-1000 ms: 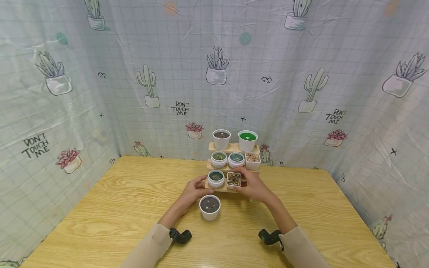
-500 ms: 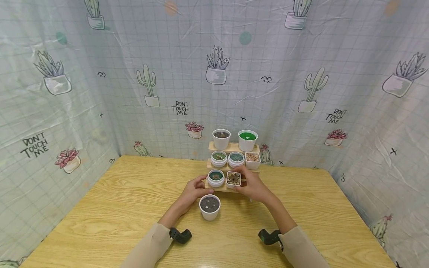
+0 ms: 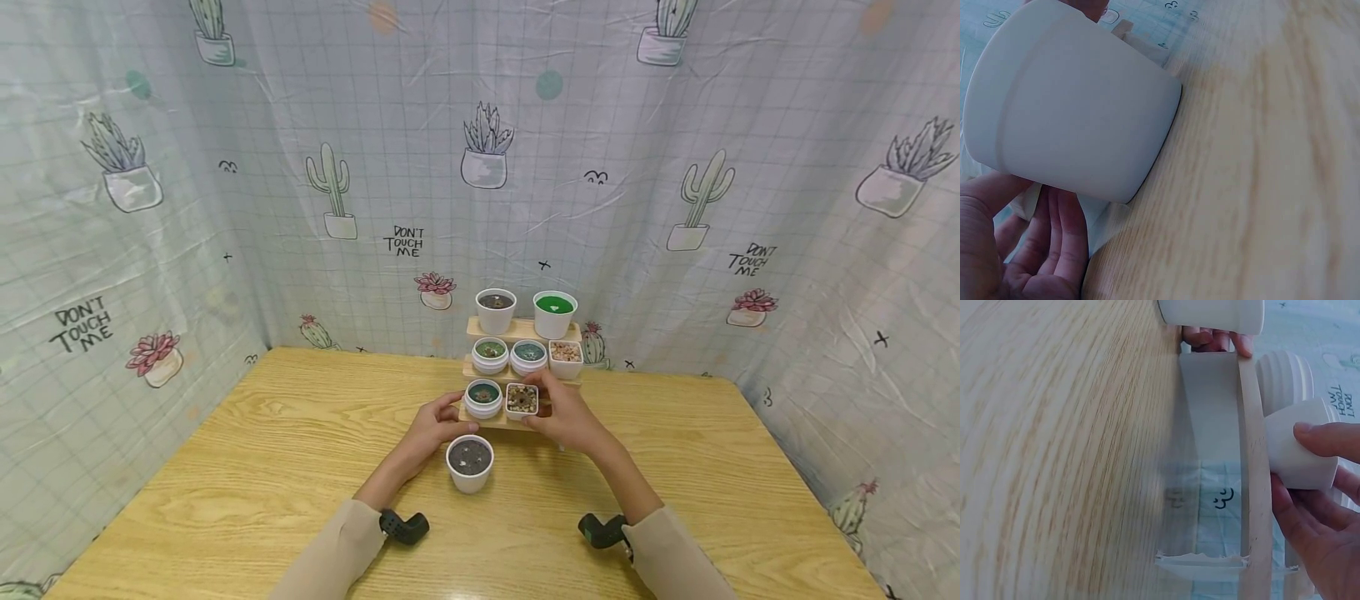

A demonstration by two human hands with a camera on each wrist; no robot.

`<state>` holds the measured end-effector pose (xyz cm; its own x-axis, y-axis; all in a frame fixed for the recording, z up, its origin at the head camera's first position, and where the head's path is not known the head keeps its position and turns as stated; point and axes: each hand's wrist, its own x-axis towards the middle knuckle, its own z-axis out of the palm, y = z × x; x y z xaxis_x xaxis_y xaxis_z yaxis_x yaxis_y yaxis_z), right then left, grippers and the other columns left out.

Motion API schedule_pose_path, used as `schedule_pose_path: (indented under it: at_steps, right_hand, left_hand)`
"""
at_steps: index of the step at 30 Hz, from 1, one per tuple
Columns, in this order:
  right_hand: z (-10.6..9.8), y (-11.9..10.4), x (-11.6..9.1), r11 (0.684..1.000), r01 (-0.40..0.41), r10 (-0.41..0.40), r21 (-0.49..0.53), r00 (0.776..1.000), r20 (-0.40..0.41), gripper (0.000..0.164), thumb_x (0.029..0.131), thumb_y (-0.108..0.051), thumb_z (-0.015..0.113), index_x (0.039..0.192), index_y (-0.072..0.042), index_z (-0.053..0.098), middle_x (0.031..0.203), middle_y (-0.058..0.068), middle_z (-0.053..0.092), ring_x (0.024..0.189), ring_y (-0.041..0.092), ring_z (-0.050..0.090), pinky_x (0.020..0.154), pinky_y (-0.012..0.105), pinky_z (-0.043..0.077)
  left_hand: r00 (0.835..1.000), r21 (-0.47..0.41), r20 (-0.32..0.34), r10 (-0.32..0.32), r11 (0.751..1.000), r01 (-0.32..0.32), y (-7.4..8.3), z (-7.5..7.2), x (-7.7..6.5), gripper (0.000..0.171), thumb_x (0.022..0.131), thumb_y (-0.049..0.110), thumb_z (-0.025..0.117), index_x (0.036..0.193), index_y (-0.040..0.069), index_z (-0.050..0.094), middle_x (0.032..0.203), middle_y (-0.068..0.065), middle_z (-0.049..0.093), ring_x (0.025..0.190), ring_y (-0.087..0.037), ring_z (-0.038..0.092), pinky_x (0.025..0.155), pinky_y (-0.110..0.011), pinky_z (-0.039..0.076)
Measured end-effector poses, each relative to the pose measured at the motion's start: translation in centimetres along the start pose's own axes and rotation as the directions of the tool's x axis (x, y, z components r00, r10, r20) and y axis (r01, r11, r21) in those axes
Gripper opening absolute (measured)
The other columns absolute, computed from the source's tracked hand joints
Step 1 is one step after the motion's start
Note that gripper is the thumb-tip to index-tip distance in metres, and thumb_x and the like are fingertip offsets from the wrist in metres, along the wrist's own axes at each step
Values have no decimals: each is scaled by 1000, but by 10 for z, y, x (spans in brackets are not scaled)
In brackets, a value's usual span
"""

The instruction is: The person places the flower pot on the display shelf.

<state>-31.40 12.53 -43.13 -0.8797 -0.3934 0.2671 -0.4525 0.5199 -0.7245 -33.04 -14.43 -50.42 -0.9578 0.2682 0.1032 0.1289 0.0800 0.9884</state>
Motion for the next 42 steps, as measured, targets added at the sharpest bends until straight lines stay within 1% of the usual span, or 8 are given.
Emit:
schedule_pose_path:
  at_steps: [3,8,12,19,26,35,42]
  right_hand:
    - [0,-1,0,1000,10,-10,-14,1000,-3,53,87,0,77,134,-7,53,132,16,64,112,31,66,90,38,58]
    - [0,-2,1,999,27,-27,-42,1000,-10,52,87,0,78,134,-6,55,132,17,65,112,33,67,93,44,59]
    - [0,-4,1,997,33,-35,-66,999,-17,51,88,-2,78,134,-6,56,131,18,66,110,32,68,93,46,59]
    - [0,-5,1,997,17,-20,-72,999,-41,52,87,-2,79,135,-4,56,129,18,67,107,31,70,92,44,59]
    - [1,-5,1,997,11,-14,-75,999,-50,52,86,0,79,133,-2,55,120,17,69,104,28,70,90,41,60]
    - [2,-5,1,995,12,-16,-94,999,-51,51,86,-2,80,132,-2,57,119,18,70,104,29,70,91,45,59]
    - [3,-5,1,992,-6,-3,-123,997,-79,52,85,-3,82,131,-3,59,117,16,71,102,26,69,90,43,59]
  left_hand:
    - [1000,1,-1,5,1000,-5,0,0,0,77,86,15,82,153,7,47,86,1,68,84,-12,62,81,-27,51]
    - [1000,-4,1,6,1000,-6,-1,0,0,76,86,14,82,154,8,47,87,2,69,86,-12,63,82,-27,51]
    - [1000,-8,-2,3,1000,-3,-1,0,1,76,86,14,82,153,8,47,88,1,69,86,-12,64,83,-28,51]
    - [1000,2,-2,7,1000,-7,-2,0,4,75,87,13,81,153,6,47,87,2,68,85,-10,63,82,-26,51]
    - [1000,7,6,7,1000,-7,-2,0,3,74,88,13,81,153,5,47,88,2,68,86,-10,63,83,-25,51]
    - [1000,1,7,7,1000,-7,-4,-1,4,76,87,14,81,154,5,46,89,1,69,87,-11,64,82,-26,51]
    - [1000,-4,-8,1,1000,-1,-6,-1,5,75,86,14,82,153,8,48,87,0,68,85,-12,64,82,-28,51]
